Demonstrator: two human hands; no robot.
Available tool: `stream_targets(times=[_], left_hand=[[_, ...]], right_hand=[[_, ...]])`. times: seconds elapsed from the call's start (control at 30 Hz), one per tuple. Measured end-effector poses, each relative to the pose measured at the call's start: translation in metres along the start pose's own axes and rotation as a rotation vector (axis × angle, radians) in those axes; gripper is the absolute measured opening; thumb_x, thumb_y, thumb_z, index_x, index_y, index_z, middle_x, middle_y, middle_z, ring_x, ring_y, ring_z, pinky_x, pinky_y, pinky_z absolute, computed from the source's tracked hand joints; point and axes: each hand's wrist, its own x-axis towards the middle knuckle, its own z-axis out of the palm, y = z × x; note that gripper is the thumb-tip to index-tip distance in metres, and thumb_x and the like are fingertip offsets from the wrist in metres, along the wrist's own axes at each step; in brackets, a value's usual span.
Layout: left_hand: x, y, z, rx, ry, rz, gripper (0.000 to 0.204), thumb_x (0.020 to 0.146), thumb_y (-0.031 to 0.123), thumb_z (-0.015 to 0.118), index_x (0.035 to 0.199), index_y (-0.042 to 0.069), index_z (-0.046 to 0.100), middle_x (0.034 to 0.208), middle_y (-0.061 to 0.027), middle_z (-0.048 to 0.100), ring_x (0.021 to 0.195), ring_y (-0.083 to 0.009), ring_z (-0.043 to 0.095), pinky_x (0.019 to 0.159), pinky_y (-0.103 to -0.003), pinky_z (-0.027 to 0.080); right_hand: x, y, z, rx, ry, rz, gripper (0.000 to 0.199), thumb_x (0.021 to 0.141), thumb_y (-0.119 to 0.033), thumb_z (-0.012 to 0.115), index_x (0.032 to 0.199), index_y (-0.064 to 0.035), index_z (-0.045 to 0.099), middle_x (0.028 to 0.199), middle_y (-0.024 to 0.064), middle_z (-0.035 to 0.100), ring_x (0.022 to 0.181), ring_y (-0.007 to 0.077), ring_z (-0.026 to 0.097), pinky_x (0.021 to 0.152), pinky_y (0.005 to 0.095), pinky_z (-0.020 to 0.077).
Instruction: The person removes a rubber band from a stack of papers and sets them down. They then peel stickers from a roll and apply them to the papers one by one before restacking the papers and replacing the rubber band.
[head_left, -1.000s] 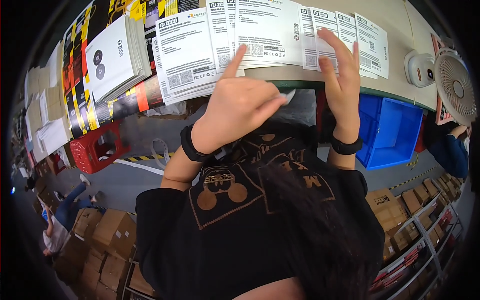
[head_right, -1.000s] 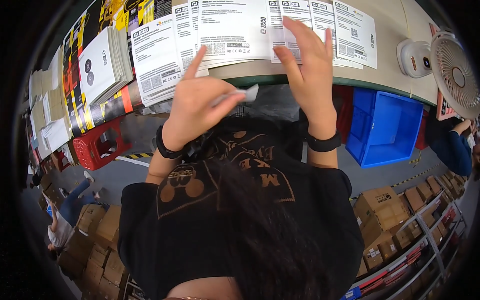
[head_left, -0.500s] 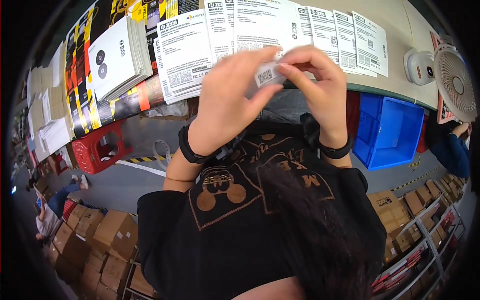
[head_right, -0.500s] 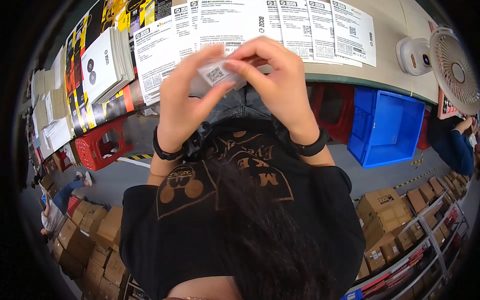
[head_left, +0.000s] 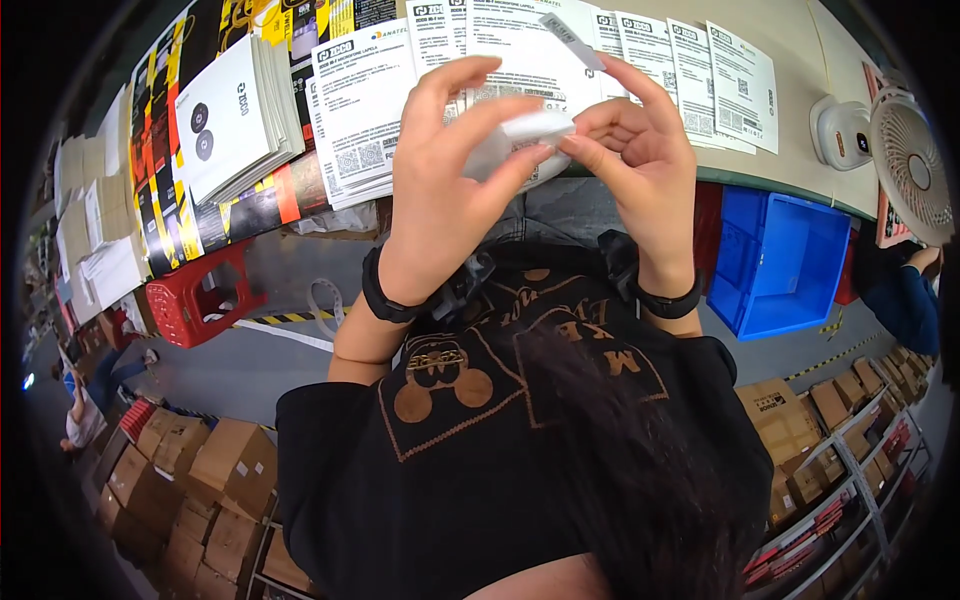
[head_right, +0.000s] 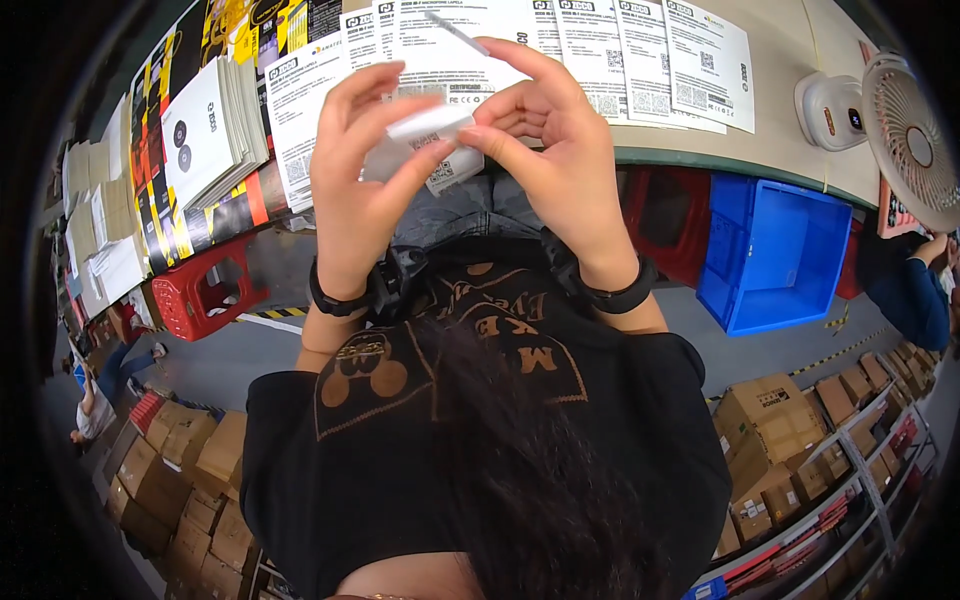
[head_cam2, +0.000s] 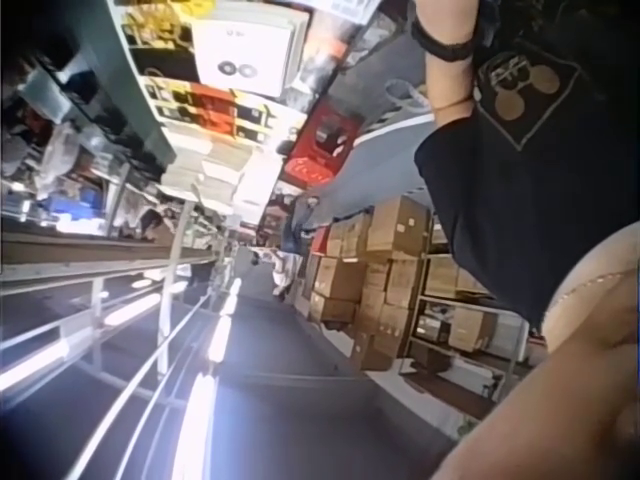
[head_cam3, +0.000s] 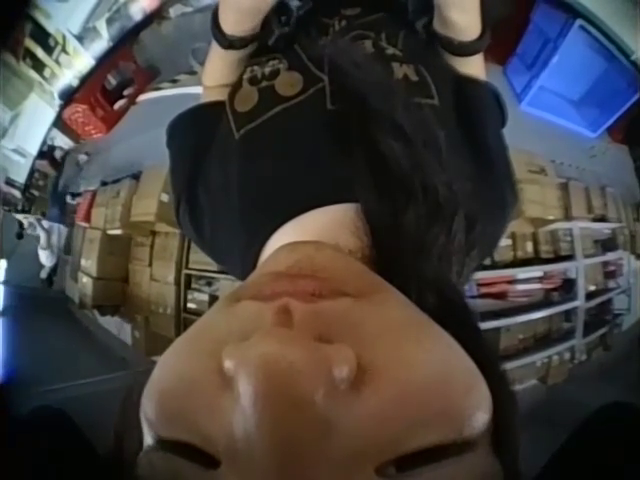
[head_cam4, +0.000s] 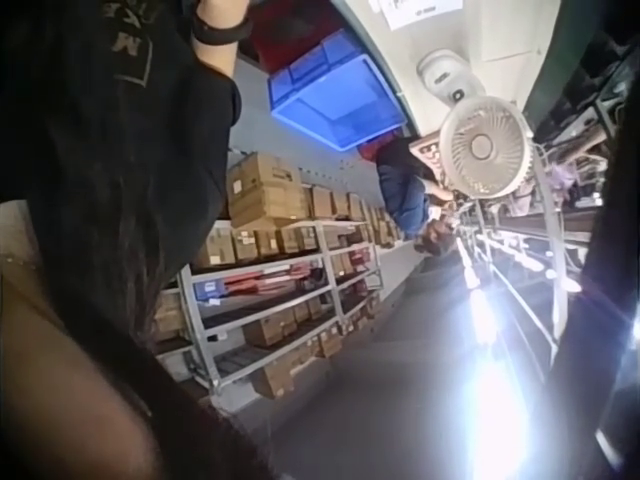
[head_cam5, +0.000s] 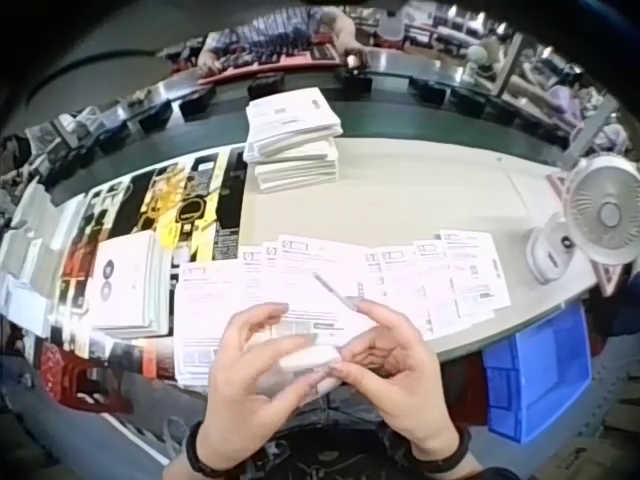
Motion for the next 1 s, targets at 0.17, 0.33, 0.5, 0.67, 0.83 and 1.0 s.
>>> stream_targets(times=[0.17,0.33,0.5,0.67,0.83,1.0], left_hand=[[-0.001,-0.01,0.003,-0.105,-0.045,0.039,0.015,0.071,0.011,0.068,0.083,0.003,0.063,0.066,-0.0067,0.061,0.051,-0.0178,0.055,0.089,-0.035,0.044],[0.001,-0.011,0.002,-0.096,-0.09,0.037,0.013,0.071,0.011,0.068,0.077,0.001,0.062,0.059,-0.0089,0.058,0.047,-0.0182,0.053,0.096,-0.038,0.04],[0.001,-0.015,-0.003,-0.124,-0.175,-0.002,0.016,0.071,0.01,0.067,0.065,-0.002,0.058,0.045,-0.0099,0.049,0.038,-0.0222,0.045,0.095,-0.038,0.04],[-0.003,-0.022,0.0,0.024,-0.288,0.1,0.023,0.072,0.009,0.065,0.056,-0.001,0.052,0.04,-0.0099,0.041,0.036,-0.027,0.041,0.096,-0.039,0.039],[-0.005,-0.025,0.003,0.145,-0.387,0.174,0.026,0.072,0.008,0.063,0.052,0.0,0.048,0.041,-0.0103,0.043,0.04,-0.0279,0.045,0.098,-0.039,0.037],[-0.003,-0.024,0.002,0.154,-0.423,0.157,0.026,0.072,0.008,0.062,0.052,0.001,0.048,0.043,-0.0112,0.045,0.042,-0.0278,0.047,0.099,-0.039,0.035]], right_hand=[[0.003,-0.001,0.003,-0.197,0.02,-0.049,0.055,0.075,0.008,0.06,0.125,0.0015,0.037,0.084,0.0109,0.06,0.08,0.0141,0.059,0.072,0.0227,0.0475],[0.006,0.002,0.002,-0.098,0.097,-0.082,0.054,0.073,0.007,0.062,0.122,-0.001,0.041,0.081,0.0083,0.06,0.076,0.0118,0.06,0.068,0.0205,0.0479],[0.017,-0.004,-0.007,-0.101,0.272,0.0,0.054,0.075,0.005,0.06,0.124,-0.0016,0.039,0.096,0.013,0.059,0.093,0.0186,0.057,0.081,0.0299,0.0453],[0.052,0.025,-0.024,0.004,0.386,0.067,0.057,0.074,0.005,0.063,0.121,0.0008,0.033,0.07,0.004,0.058,0.061,0.0083,0.055,0.055,0.0162,0.0425],[0.063,0.056,-0.023,0.177,0.084,-0.251,0.058,0.074,0.005,0.062,0.122,0.0019,0.03,0.069,0.004,0.058,0.059,0.0074,0.055,0.052,0.0152,0.0415],[0.064,0.029,-0.007,-0.175,0.308,0.157,0.057,0.074,0.006,0.063,0.121,0.0022,0.031,0.069,0.0041,0.058,0.058,0.0069,0.055,0.052,0.0154,0.0419]])
